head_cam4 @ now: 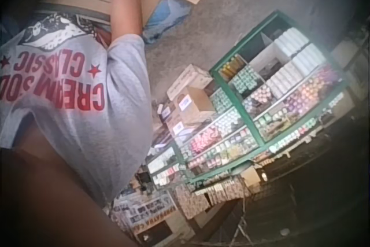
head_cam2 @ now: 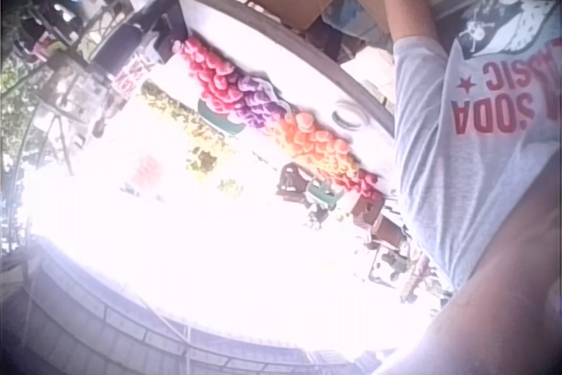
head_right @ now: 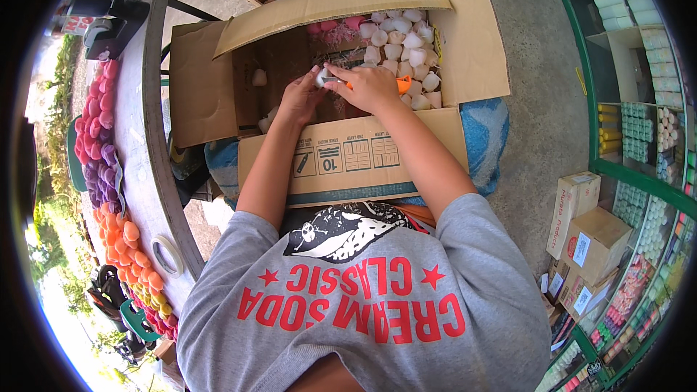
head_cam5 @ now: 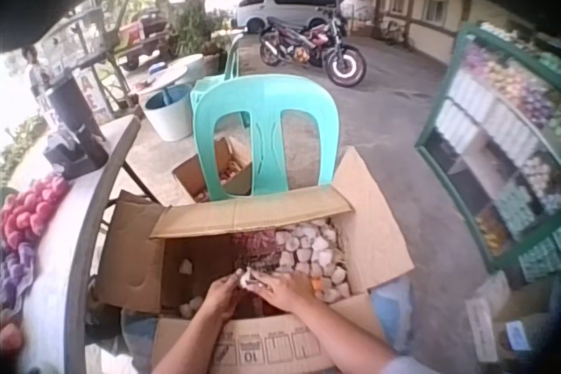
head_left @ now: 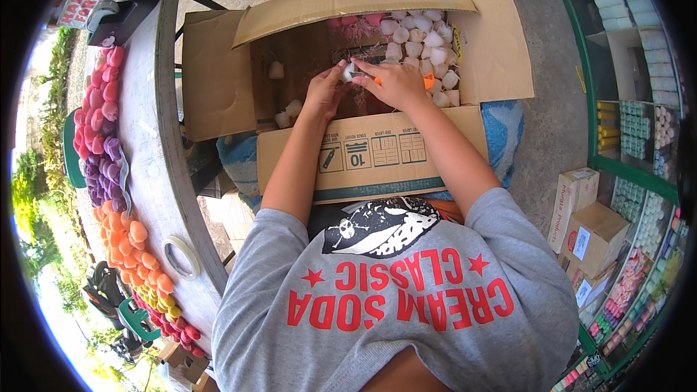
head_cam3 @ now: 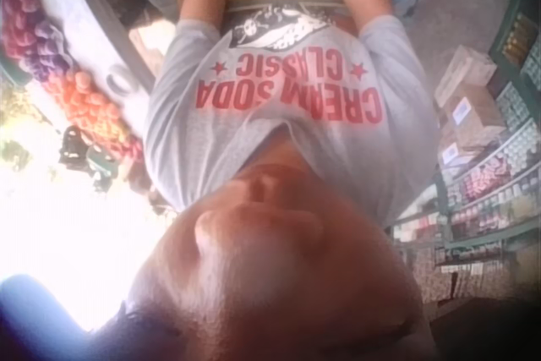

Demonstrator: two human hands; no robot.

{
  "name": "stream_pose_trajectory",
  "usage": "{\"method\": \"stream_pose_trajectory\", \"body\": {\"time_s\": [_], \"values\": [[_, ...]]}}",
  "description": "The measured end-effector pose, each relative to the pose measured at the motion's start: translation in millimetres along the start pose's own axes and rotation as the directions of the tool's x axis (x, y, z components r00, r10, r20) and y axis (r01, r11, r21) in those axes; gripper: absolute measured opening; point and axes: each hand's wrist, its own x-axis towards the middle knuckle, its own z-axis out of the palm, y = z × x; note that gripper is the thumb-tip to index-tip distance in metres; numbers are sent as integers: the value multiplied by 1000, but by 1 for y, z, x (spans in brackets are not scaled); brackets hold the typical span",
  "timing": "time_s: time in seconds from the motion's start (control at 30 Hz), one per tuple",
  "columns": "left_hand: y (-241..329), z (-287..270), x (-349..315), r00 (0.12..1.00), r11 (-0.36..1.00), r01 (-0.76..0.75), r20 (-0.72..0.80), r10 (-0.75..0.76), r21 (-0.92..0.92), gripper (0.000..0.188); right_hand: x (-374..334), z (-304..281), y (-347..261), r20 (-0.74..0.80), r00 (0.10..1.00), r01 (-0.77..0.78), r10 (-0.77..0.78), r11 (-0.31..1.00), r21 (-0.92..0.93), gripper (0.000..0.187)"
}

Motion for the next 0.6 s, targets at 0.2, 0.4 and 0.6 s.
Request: {"method": "stream_pose_trajectory", "body": {"time_s": [0.2,0.4,0.6], "values": [[2,5,-5,998,997,-41,56,37,72,31,1,-12,-1,153,979,-146,135,987,63,45],[3,8,-8,994,992,-75,86,66,103,31,-1,-3,9,167,972,-190,165,970,152,46],[1,4,-4,989,979,-108,115,89,171,33,2,-8,10,184,962,-233,203,959,163,45]]}}
